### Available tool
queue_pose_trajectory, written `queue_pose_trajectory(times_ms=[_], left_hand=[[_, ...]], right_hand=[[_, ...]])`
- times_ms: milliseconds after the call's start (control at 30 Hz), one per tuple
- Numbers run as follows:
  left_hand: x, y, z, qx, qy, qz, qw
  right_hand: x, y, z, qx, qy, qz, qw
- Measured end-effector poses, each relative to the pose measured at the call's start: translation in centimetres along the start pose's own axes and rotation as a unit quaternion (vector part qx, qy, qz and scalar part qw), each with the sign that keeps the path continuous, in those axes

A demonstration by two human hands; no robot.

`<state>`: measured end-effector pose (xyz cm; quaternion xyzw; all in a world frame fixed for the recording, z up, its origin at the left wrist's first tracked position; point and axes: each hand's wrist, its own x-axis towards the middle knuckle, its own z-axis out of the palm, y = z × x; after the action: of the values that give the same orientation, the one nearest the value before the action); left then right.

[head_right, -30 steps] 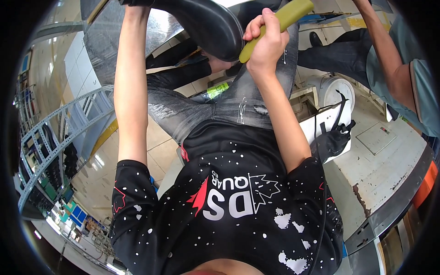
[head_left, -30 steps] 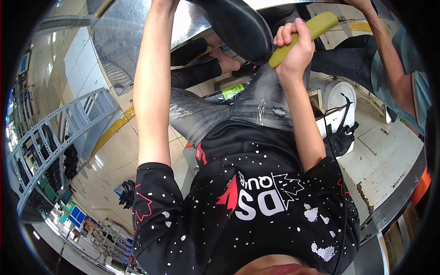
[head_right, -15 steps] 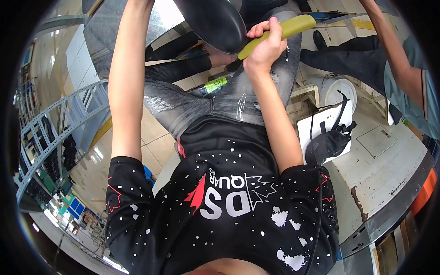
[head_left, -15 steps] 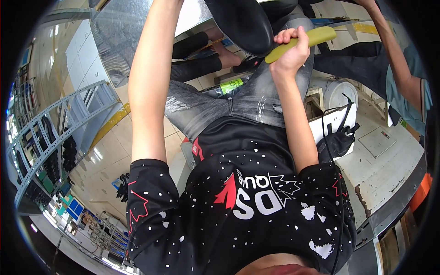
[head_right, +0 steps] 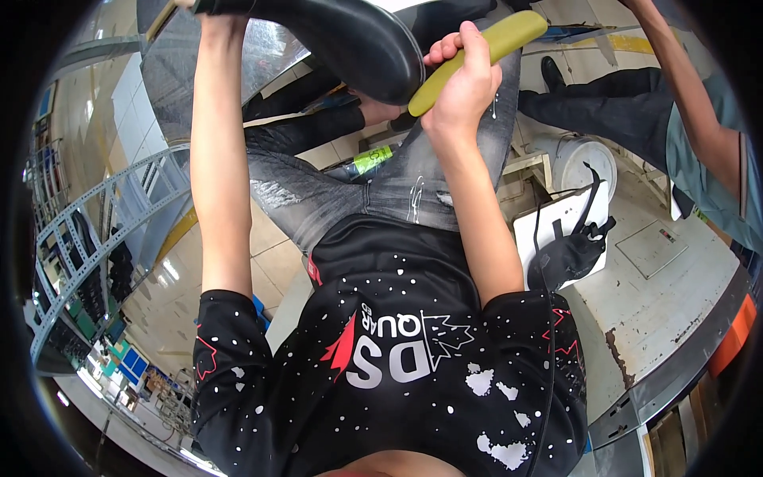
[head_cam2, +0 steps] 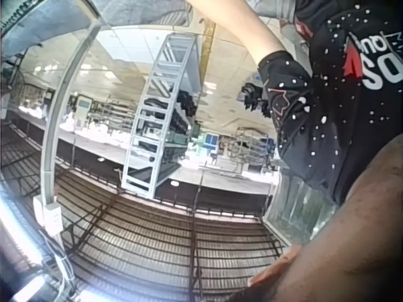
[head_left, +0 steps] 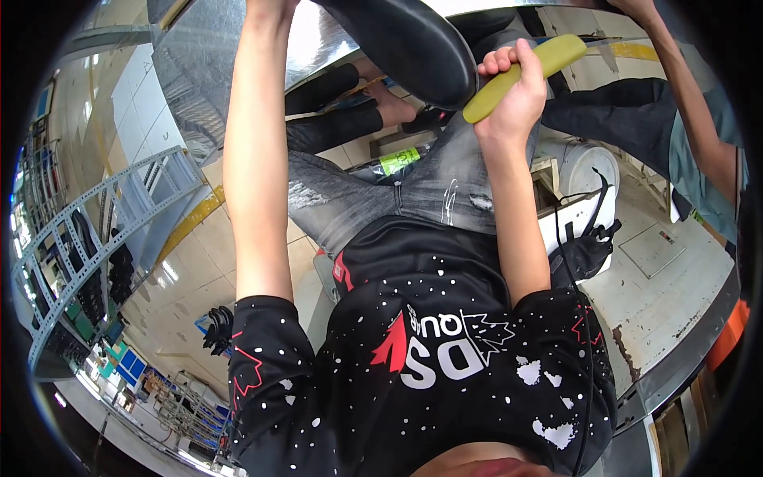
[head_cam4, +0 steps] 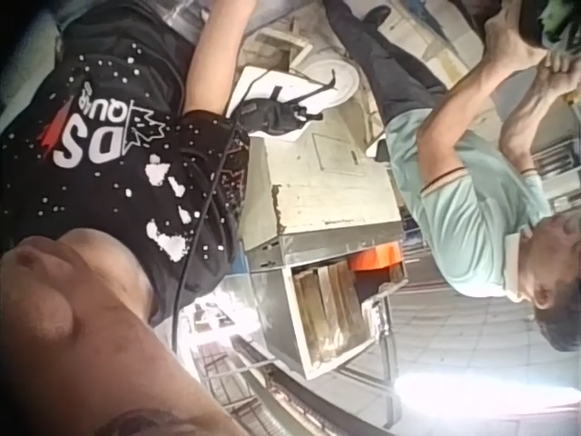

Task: Scrape the bottom edges of a black boot with a handheld scraping tool.

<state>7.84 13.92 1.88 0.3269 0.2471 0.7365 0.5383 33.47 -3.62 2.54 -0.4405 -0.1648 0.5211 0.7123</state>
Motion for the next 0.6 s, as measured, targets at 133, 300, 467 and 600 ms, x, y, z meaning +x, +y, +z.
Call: queue_pose_trajectory(times_ms=[133,300,467,600], left_hand=[[-0.3,0.7,-2.8,-0.072,-0.177,0.065,0.98],[-0.6,0.9,-3.9,-0.116,-0.193,0.04,0.973],[-1.7,0.5,-4.1,-0.142,-0.162,0.066,0.974],[-2.1,0.7,-3.7,-0.162,-0.145,0.061,0.974]], right_hand=[[-0.6,-1.1,1.7,-0.043,-0.044,0.009,0.998],[0.2,-1.6,2.2,-0.094,-0.08,0.031,0.992],[0.4,-2.0,3.3,-0.119,-0.101,0.053,0.986],[1.7,-2.0,3.5,-0.123,-0.111,0.061,0.984]])
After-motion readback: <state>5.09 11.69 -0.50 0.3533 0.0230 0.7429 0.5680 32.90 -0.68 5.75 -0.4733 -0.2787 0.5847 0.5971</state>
